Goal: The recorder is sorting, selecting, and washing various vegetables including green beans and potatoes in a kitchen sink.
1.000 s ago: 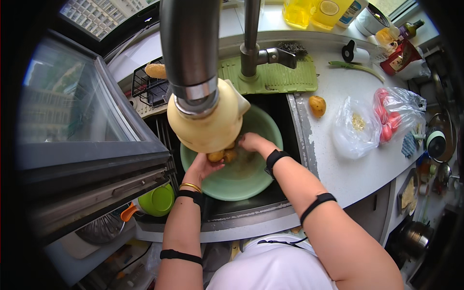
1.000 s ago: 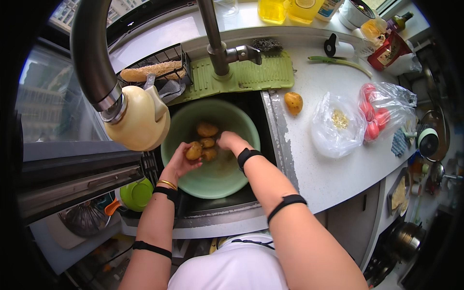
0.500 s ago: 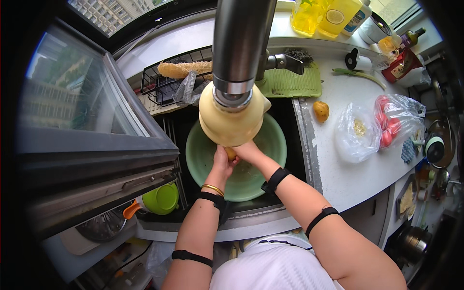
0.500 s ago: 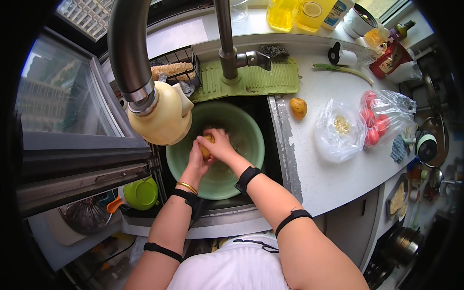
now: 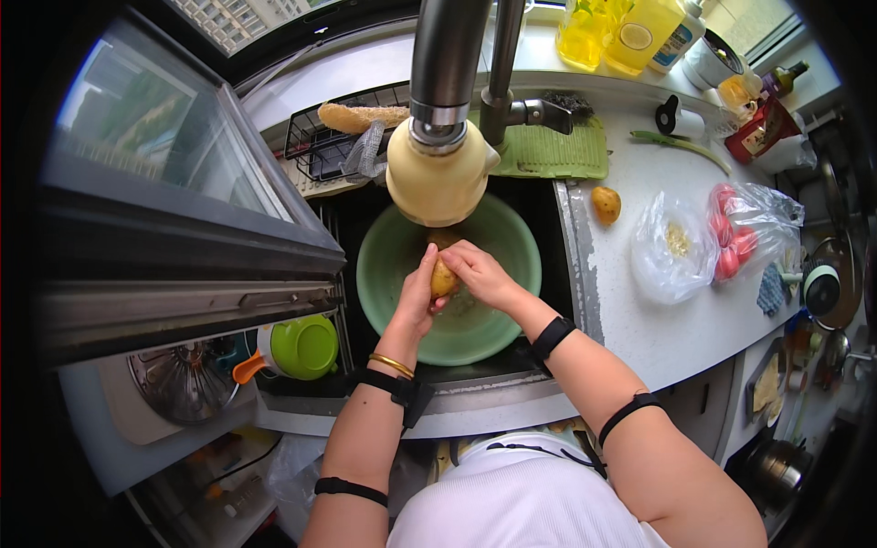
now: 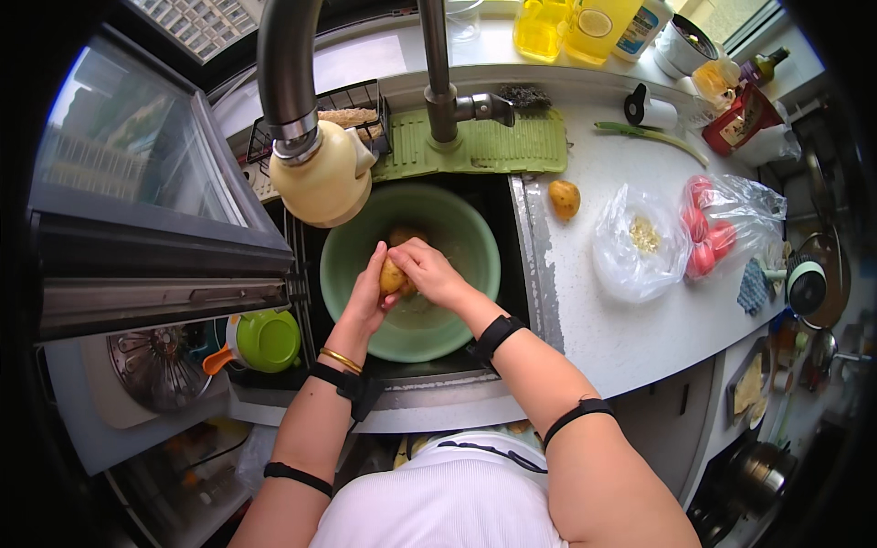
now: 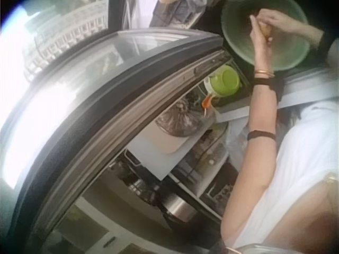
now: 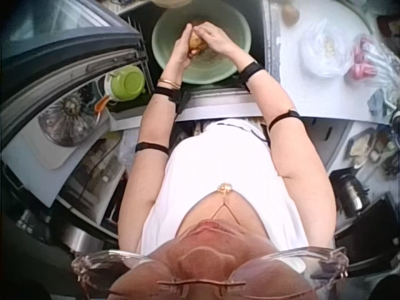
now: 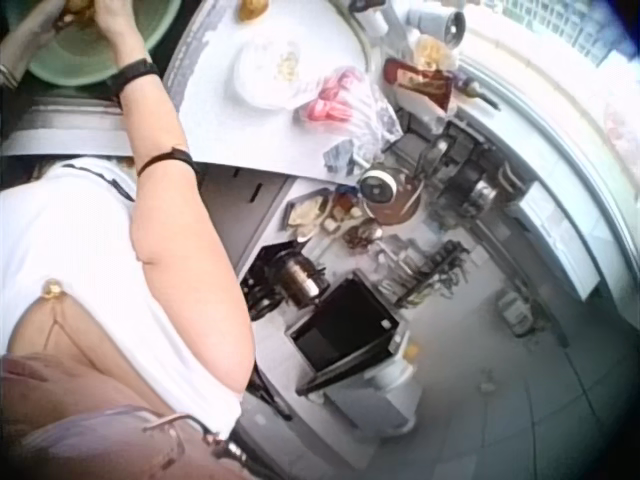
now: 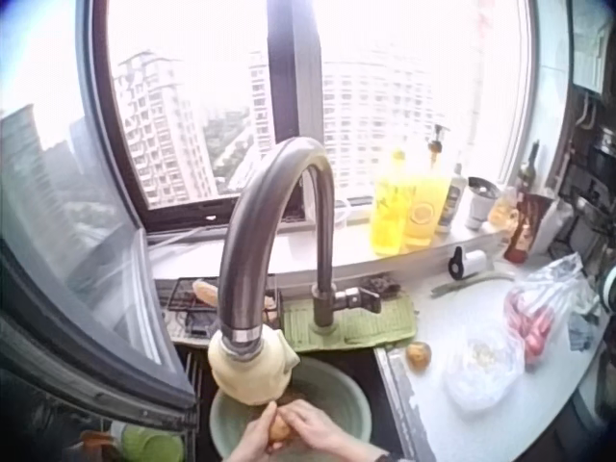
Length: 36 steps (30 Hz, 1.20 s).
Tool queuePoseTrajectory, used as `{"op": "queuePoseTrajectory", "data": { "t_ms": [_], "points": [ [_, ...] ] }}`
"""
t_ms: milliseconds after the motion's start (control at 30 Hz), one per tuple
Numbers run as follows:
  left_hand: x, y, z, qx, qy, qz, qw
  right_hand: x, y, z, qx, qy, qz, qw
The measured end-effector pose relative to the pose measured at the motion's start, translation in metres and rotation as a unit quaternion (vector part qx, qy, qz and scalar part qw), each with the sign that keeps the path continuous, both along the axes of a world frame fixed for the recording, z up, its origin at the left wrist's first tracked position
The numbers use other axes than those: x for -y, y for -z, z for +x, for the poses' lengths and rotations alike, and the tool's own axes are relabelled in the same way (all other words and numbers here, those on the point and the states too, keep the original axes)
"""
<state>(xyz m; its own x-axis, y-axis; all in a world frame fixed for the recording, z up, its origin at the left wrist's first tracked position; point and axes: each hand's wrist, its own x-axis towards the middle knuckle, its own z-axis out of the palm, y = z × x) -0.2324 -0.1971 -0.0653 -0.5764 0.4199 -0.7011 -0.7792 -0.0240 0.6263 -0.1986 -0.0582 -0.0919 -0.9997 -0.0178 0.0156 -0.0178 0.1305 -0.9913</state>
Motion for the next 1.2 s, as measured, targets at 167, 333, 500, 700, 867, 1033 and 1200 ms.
{"op": "queuePoseTrajectory", "data": {
  "t_ms": [167,333,500,700,867,1033,1200],
  "points": [
    [-0.006,-0.014,0.012,0.048,-0.024,0.017,0.998,-0.001,0.0,0.009,0.093,0.047,-0.021,0.994],
    [0.019,-0.023,0.019,0.032,-0.032,0.037,0.998,0.01,-0.003,0.011,0.234,0.072,-0.201,0.949],
    [0.069,-0.024,0.039,0.02,-0.138,0.036,0.99,0.048,0.002,-0.024,0.286,-0.064,-0.218,0.931],
    [0.097,0.0,0.051,0.07,-0.23,0.052,0.969,0.045,0.027,-0.039,0.264,-0.058,0.047,0.962],
    [0.089,0.021,0.029,0.117,-0.253,0.128,0.952,-0.017,0.114,-0.03,0.296,0.121,0.227,0.92],
    [0.058,0.061,0.003,0.165,-0.269,0.078,0.946,-0.024,0.153,-0.013,0.506,0.223,-0.178,0.814],
    [0.059,0.093,0.001,0.196,-0.274,0.084,0.938,0.028,0.024,-0.023,0.42,-0.181,-0.229,0.859]
  ]
}}
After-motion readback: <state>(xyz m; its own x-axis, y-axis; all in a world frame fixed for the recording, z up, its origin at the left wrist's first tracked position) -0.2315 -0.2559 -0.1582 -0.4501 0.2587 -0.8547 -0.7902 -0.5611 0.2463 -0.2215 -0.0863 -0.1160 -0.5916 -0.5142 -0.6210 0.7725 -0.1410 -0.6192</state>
